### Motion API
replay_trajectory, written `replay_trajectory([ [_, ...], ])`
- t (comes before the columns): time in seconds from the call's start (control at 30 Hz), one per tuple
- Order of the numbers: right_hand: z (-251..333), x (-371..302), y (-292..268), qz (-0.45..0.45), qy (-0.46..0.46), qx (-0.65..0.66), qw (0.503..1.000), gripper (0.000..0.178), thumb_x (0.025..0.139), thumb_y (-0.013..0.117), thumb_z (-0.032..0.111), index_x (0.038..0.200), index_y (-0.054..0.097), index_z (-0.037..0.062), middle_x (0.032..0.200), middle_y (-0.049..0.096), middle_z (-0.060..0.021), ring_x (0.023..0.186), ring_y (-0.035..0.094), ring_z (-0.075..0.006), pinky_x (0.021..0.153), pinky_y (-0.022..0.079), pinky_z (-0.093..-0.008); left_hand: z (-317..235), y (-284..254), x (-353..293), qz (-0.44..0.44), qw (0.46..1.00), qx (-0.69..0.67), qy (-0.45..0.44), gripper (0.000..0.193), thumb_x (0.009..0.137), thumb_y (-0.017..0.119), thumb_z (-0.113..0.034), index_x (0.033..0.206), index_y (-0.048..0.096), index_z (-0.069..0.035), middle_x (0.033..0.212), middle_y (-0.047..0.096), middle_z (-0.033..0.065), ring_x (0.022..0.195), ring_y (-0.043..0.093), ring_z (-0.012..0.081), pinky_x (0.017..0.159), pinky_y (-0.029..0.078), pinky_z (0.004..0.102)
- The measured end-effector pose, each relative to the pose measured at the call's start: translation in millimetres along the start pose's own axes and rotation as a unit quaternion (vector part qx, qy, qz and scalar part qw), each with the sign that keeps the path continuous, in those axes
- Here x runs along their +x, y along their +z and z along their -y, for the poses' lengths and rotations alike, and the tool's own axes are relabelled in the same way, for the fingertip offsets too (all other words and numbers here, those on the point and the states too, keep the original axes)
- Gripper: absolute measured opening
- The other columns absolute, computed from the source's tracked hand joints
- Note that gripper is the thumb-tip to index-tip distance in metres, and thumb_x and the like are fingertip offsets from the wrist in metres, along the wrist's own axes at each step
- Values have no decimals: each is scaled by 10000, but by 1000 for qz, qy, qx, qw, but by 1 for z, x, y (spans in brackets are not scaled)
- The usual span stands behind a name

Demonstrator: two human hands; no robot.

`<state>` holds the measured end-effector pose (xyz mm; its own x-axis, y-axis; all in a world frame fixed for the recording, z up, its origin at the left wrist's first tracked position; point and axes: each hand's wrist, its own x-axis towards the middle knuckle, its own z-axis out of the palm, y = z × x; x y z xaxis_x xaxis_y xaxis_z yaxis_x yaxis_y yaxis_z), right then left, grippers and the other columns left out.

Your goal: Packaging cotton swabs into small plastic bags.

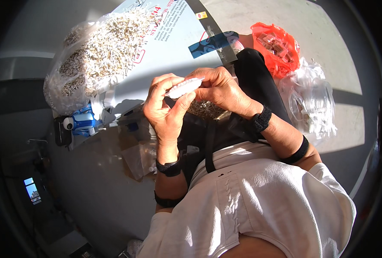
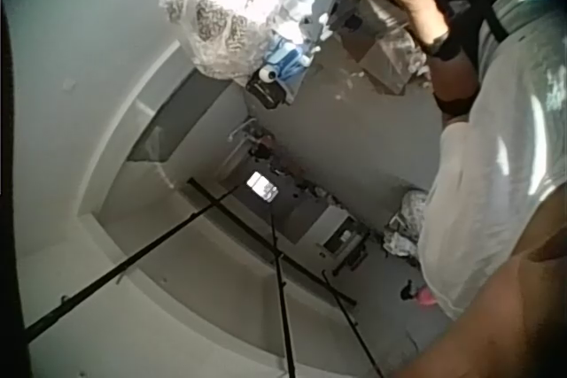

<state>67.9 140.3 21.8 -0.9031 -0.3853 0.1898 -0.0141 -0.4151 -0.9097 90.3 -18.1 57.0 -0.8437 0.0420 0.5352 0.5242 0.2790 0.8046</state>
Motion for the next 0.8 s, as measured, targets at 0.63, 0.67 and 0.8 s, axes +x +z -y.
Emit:
replay_trajectory([
  [0.63, -47, 28, -33, -128, 153, 48, 979, 255, 832, 717, 20, 1050, 634, -81, 936, 685, -109, 821, 669, -154, 690, 558, -261, 92, 54, -12, -196, 885, -287, -310, 189, 895, 670, -76, 1022, 679, 64, 949, 693, 94, 878, 634, 157, 858, 502, 283],
  [0.67, -54, 32, -38, -129, 157, 46, 978, 255, 832, 717, 20, 1050, 634, -81, 936, 685, -109, 821, 669, -154, 690, 558, -261, 98, 57, -10, -179, 894, -294, -287, 204, 899, 666, -91, 1028, 676, 67, 949, 694, 97, 871, 634, 157, 854, 500, 284],
  [0.8, -77, 48, -59, -186, 153, 62, 969, 200, 844, 722, 93, 1016, 646, 26, 940, 688, -44, 827, 665, -116, 718, 518, -233, 117, 65, 5, -166, 889, -291, -313, 221, 874, 655, -114, 996, 672, 68, 962, 692, 132, 936, 631, 187, 918, 458, 302],
])
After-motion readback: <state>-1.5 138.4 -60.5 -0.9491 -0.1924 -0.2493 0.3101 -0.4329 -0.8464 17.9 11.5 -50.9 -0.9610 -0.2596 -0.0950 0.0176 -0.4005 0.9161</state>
